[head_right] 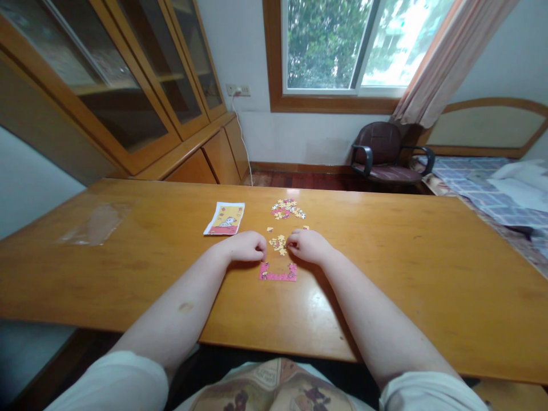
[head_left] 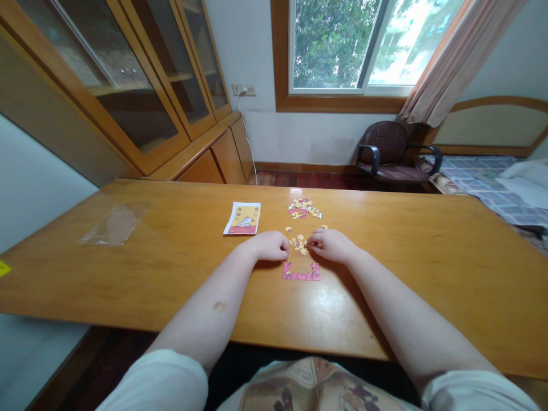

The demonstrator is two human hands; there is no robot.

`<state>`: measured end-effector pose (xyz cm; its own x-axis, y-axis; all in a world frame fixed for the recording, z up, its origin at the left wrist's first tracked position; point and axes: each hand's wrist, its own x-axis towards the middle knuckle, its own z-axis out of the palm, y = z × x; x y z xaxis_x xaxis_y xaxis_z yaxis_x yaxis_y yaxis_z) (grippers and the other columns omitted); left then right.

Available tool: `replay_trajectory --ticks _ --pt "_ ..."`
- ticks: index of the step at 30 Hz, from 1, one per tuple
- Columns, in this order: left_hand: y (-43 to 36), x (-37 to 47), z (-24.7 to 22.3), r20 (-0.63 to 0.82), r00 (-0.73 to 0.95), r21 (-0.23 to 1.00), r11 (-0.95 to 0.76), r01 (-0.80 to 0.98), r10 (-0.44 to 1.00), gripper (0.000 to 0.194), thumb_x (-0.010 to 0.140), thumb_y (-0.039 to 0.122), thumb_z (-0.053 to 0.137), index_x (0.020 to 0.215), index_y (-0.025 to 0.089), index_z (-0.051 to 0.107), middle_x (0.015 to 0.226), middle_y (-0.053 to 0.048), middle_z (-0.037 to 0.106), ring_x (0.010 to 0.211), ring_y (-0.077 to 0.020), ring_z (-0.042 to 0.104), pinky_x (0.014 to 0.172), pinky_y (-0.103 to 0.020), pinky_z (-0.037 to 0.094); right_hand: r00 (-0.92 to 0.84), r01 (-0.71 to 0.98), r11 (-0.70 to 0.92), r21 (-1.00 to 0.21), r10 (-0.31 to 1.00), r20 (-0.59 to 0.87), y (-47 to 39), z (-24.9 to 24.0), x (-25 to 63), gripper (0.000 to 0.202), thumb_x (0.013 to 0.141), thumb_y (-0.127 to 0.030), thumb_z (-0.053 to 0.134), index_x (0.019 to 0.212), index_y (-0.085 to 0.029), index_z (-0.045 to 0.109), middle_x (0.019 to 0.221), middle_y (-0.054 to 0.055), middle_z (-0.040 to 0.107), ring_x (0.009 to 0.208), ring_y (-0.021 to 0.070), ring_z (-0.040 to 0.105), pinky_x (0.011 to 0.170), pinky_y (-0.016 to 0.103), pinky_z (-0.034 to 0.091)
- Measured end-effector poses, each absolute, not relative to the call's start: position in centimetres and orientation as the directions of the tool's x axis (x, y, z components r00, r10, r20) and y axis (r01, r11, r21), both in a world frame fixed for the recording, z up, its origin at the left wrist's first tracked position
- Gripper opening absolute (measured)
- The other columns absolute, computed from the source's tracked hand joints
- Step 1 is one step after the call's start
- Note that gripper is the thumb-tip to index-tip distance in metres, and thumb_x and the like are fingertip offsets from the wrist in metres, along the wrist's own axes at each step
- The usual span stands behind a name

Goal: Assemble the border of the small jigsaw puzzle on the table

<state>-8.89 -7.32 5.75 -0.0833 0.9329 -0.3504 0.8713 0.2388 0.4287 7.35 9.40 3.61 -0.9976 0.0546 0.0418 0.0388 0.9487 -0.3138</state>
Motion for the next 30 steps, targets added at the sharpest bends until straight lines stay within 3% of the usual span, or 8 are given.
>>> replay_trajectory --ticks 5,10,15,21,24,30 --pt "-7.3 -8.8 5.8 -0.327 -0.066 0.417 0.206 0.885 0.943 0.019 0.068 0.023 0.055 0.075 0.023 0.072 0.077 0.001 0.071 0.069 -0.0139 0.061 0.061 -0.021 0.042 -0.992 0.102 0.945 -0.312 0.119 0.035 9.8 3.8 7.4 0.018 0.085 -0.024 0.055 0.089 -0.021 0.072 0.089 0.004 0.069 0.077 0.0142 0.060 0.069 0.023 0.041" --pt "-7.1 -8.3 5.8 -0.182 -0.097 0.380 0.161 0.911 0.978 0.031 0.076 0.021 0.050 0.099 0.027 0.071 0.093 0.001 0.072 0.082 -0.0156 0.062 0.071 -0.023 0.044 -0.973 0.212 0.938 -0.273 0.228 0.029 10.4 3.7 7.4 0.020 0.086 -0.025 0.052 0.092 -0.022 0.071 0.092 0.004 0.068 0.078 0.0141 0.060 0.068 0.023 0.040" --pt "-6.9 -7.9 5.3 -0.152 0.029 0.406 0.035 0.913 0.988 0.043 0.078 0.022 0.052 0.117 0.033 0.065 0.109 0.001 0.069 0.094 -0.0167 0.062 0.080 -0.024 0.044 -0.987 0.143 0.947 -0.288 0.157 0.027 10.2 3.7 7.4 0.026 0.086 -0.019 0.049 0.097 -0.024 0.072 0.095 0.004 0.067 0.081 0.0146 0.061 0.072 0.023 0.042" --pt "-7.0 -8.0 5.2 -0.169 0.047 0.406 0.026 0.914 0.985 0.030 0.079 0.025 0.053 0.102 0.029 0.072 0.099 0.001 0.071 0.089 -0.0155 0.062 0.075 -0.022 0.043 -0.995 0.084 0.945 -0.316 0.096 0.024 9.9 3.4 7.2 0.023 0.086 -0.022 0.052 0.095 -0.022 0.074 0.094 0.006 0.064 0.084 0.0159 0.061 0.078 0.024 0.043" --pt "-7.0 -8.1 5.3 -0.186 0.021 0.375 0.051 0.926 0.982 0.036 0.079 0.028 0.056 0.112 0.032 0.067 0.090 0.001 0.070 0.081 -0.0152 0.062 0.068 -0.022 0.042 -0.993 0.082 0.936 -0.343 0.107 0.052 10.0 3.1 7.1 0.023 0.087 -0.024 0.054 0.099 -0.022 0.073 0.097 0.007 0.064 0.085 0.0156 0.061 0.079 0.024 0.044" --pt "-6.9 -8.2 5.2 -0.179 0.010 0.321 0.049 0.946 0.984 0.028 0.081 0.029 0.055 0.104 0.033 0.071 0.101 0.000 0.069 0.090 -0.0170 0.061 0.072 -0.024 0.042 -0.992 0.096 0.940 -0.328 0.118 0.050 10.3 2.7 7.1 0.025 0.089 -0.025 0.052 0.102 -0.024 0.073 0.096 0.007 0.064 0.084 0.0154 0.061 0.080 0.025 0.044"
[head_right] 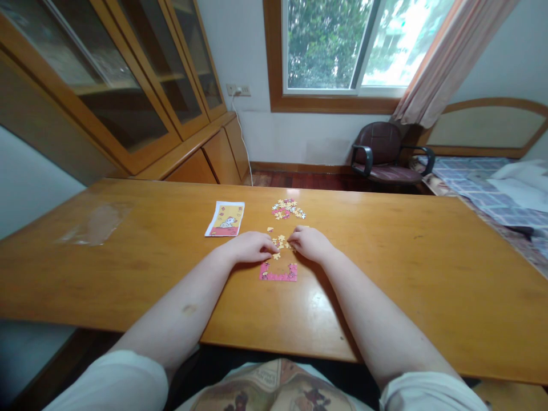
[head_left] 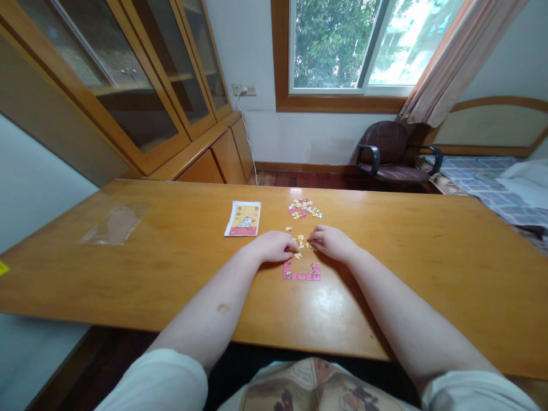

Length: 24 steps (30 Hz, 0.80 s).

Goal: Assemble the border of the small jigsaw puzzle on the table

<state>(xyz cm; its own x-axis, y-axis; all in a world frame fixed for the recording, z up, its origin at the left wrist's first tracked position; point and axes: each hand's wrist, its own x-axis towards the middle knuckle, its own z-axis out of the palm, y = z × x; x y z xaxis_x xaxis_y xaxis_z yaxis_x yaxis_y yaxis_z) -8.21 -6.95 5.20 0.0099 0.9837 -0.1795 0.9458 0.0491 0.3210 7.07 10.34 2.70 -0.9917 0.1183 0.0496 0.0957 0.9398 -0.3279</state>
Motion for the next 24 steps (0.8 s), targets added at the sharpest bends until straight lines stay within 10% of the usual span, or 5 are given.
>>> replay_trajectory --ticks 7,24 --pt "-6.9 -8.1 5.2 -0.189 0.060 0.374 0.016 0.927 0.980 0.030 0.080 0.029 0.057 0.107 0.033 0.070 0.091 0.001 0.068 0.082 -0.0144 0.061 0.069 -0.022 0.041 -0.994 0.021 0.927 -0.375 0.058 0.088 11.0 1.8 7.1 0.038 0.083 -0.007 0.049 0.099 -0.030 0.074 0.100 0.003 0.065 0.090 0.0148 0.060 0.084 0.025 0.042" --pt "-6.9 -8.3 5.3 -0.205 -0.009 0.340 0.080 0.937 0.979 0.026 0.076 0.028 0.060 0.099 0.032 0.072 0.088 0.001 0.068 0.079 -0.0144 0.061 0.066 -0.022 0.040 -0.983 0.129 0.923 -0.361 0.167 0.075 11.4 1.5 6.8 0.020 0.087 -0.029 0.057 0.096 -0.024 0.075 0.094 0.005 0.064 0.081 0.0139 0.061 0.078 0.023 0.044"
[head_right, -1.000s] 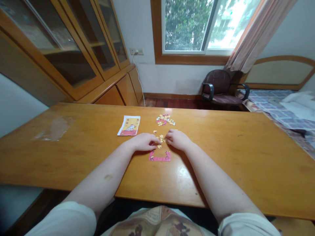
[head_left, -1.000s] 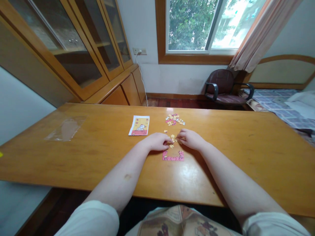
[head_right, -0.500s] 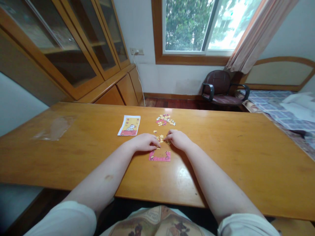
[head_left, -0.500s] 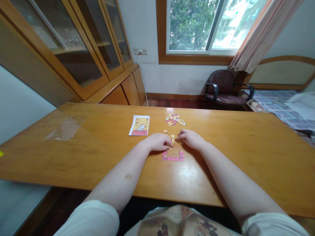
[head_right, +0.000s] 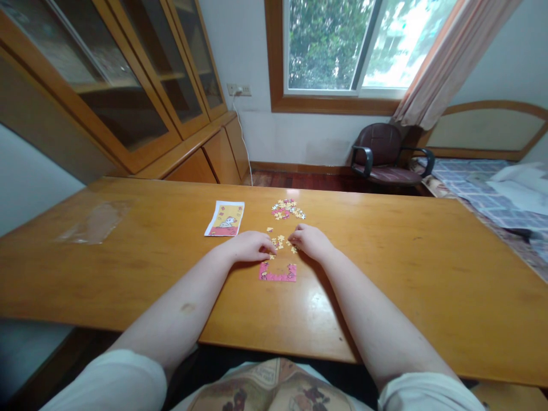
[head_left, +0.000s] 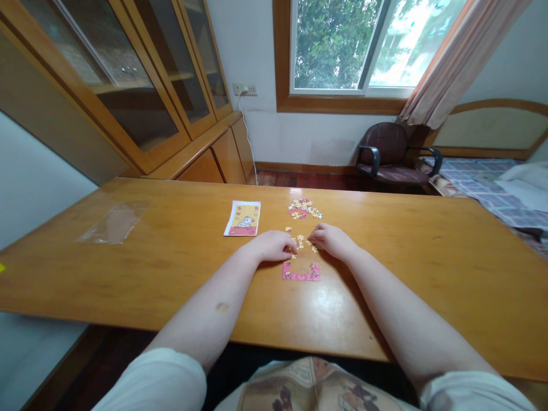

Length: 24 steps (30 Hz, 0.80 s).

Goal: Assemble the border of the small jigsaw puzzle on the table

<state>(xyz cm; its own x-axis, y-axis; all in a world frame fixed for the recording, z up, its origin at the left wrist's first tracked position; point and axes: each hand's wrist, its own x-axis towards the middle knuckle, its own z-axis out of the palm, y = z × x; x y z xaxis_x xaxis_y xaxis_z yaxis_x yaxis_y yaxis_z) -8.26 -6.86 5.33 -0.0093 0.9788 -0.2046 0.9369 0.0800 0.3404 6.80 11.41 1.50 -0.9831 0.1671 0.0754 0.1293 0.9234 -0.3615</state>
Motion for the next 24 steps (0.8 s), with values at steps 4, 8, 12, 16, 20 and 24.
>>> replay_trajectory --ticks 4,8,12,16,20,24 --pt "-7.1 -8.8 5.3 -0.173 -0.025 0.349 0.085 0.933 0.985 0.027 0.079 0.028 0.058 0.101 0.031 0.072 0.094 0.001 0.069 0.084 -0.0152 0.061 0.071 -0.023 0.042 -0.976 0.159 0.927 -0.341 0.199 0.085 11.3 1.7 6.8 0.019 0.087 -0.025 0.058 0.094 -0.022 0.074 0.095 0.005 0.064 0.083 0.0142 0.061 0.079 0.022 0.044" --pt "-7.2 -9.1 5.5 -0.159 -0.057 0.346 0.110 0.932 0.986 0.024 0.079 0.026 0.056 0.095 0.029 0.074 0.095 0.000 0.069 0.086 -0.0154 0.061 0.072 -0.023 0.042 -0.975 0.163 0.929 -0.332 0.204 0.091 11.3 1.7 6.8 0.018 0.087 -0.024 0.057 0.093 -0.022 0.074 0.095 0.005 0.064 0.084 0.0141 0.062 0.079 0.022 0.044" --pt "-7.2 -8.9 5.9 -0.191 -0.076 0.321 0.136 0.937 0.979 0.021 0.076 0.027 0.058 0.089 0.028 0.075 0.090 0.000 0.069 0.082 -0.0152 0.061 0.068 -0.022 0.041 -0.975 0.171 0.938 -0.301 0.205 0.087 10.8 2.3 6.9 0.019 0.087 -0.025 0.056 0.092 -0.021 0.074 0.093 0.005 0.065 0.082 0.0139 0.061 0.076 0.022 0.044" --pt "-7.1 -8.8 6.0 -0.194 -0.071 0.299 0.128 0.946 0.978 0.019 0.075 0.029 0.060 0.087 0.028 0.074 0.087 0.000 0.069 0.078 -0.0148 0.061 0.064 -0.022 0.040 -0.983 0.145 0.944 -0.297 0.172 0.064 9.1 3.5 7.1 0.021 0.088 -0.031 0.056 0.091 -0.022 0.074 0.091 0.005 0.066 0.079 0.0140 0.061 0.072 0.022 0.043" --pt "-6.9 -9.0 5.6 -0.198 -0.040 0.299 0.099 0.949 0.979 0.020 0.074 0.031 0.061 0.089 0.028 0.075 0.086 0.000 0.069 0.076 -0.0145 0.060 0.063 -0.022 0.040 -0.993 0.113 0.959 -0.258 0.114 -0.011 6.7 4.3 7.2 0.022 0.087 -0.037 0.057 0.090 -0.025 0.075 0.088 0.005 0.067 0.076 0.0158 0.062 0.068 0.024 0.043" --pt "-6.9 -9.1 5.4 -0.182 -0.037 0.290 0.090 0.953 0.983 0.020 0.073 0.033 0.062 0.089 0.028 0.074 0.086 0.001 0.069 0.076 -0.0143 0.060 0.061 -0.022 0.038 -0.989 0.145 0.968 -0.203 0.135 -0.064 5.0 4.1 6.9 0.025 0.086 -0.039 0.056 0.094 -0.026 0.075 0.091 0.006 0.069 0.080 0.0180 0.063 0.068 0.024 0.043"
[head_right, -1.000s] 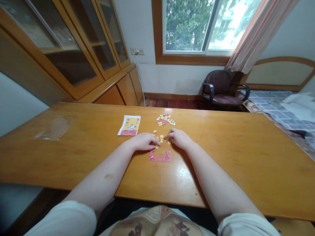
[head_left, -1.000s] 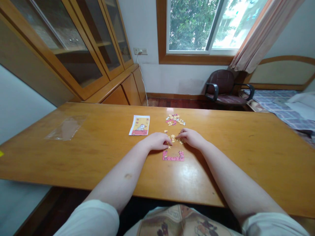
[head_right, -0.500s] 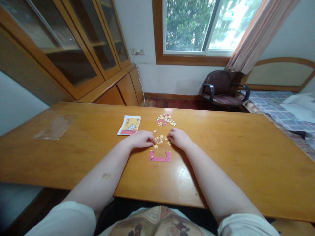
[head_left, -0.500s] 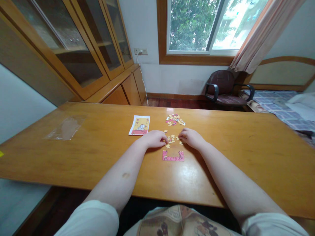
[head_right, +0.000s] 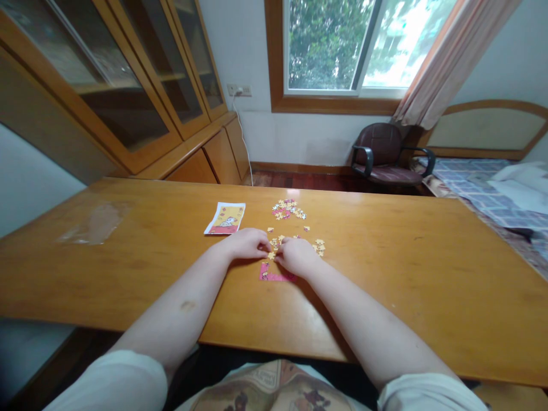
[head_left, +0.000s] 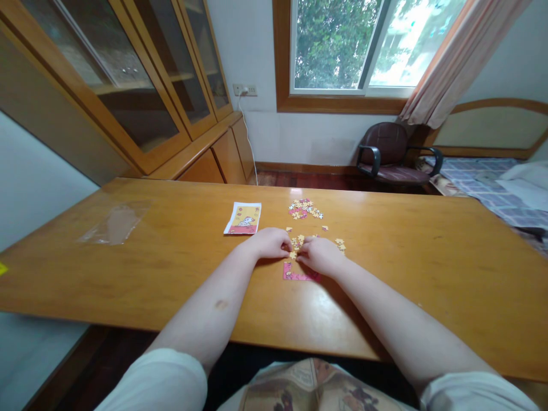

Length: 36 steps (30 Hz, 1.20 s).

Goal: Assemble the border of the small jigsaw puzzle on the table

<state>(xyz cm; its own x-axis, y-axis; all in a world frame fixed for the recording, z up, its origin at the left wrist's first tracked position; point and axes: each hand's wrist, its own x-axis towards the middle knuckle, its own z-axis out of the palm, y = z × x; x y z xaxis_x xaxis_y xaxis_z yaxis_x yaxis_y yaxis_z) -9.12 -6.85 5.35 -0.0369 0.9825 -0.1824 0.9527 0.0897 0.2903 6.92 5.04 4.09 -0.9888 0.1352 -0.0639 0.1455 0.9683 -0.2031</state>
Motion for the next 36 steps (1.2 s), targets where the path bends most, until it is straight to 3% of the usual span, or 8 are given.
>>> replay_trajectory --ticks 7,19,28,36 --pt "-6.9 -8.6 5.5 -0.196 -0.041 0.225 0.086 0.971 0.980 0.019 0.073 0.028 0.058 0.085 0.028 0.074 0.083 -0.001 0.070 0.077 -0.0163 0.061 0.062 -0.023 0.040 -0.983 0.182 0.969 -0.168 0.174 -0.060 3.8 4.0 6.4 0.028 0.088 -0.037 0.050 0.092 -0.025 0.075 0.092 0.007 0.069 0.078 0.0187 0.064 0.065 0.025 0.044" --pt "-6.1 -7.6 5.9 -0.293 -0.218 0.160 0.273 0.949 0.931 0.015 0.067 0.030 0.066 0.077 0.024 0.074 0.077 -0.005 0.071 0.074 -0.0205 0.063 0.062 -0.026 0.041 -0.943 0.334 0.893 -0.303 0.314 -0.112 2.8 3.6 5.8 0.025 0.087 -0.029 0.051 0.092 -0.024 0.074 0.095 0.005 0.067 0.086 0.0169 0.062 0.075 0.024 0.044" --pt "-7.8 -9.4 4.0 -0.364 -0.298 0.535 0.460 0.709 0.882 0.025 0.066 0.037 0.068 0.081 0.019 0.075 0.070 0.000 0.069 0.063 -0.0125 0.056 0.056 -0.022 0.036 -0.928 0.367 0.814 -0.449 0.355 -0.115 2.9 3.2 5.4 0.020 0.082 -0.025 0.057 0.092 -0.023 0.075 0.094 0.004 0.068 0.089 0.0154 0.061 0.079 0.022 0.043" --pt "-8.1 -9.5 3.4 -0.322 -0.299 0.594 0.437 0.675 0.898 0.025 0.069 0.032 0.061 0.084 0.017 0.074 0.076 -0.001 0.069 0.067 -0.0131 0.056 0.059 -0.021 0.037 -0.924 0.368 0.789 -0.491 0.370 -0.098 3.2 2.7 5.3 0.015 0.080 -0.026 0.062 0.088 -0.022 0.074 0.090 0.003 0.067 0.085 0.0145 0.060 0.075 0.023 0.042"
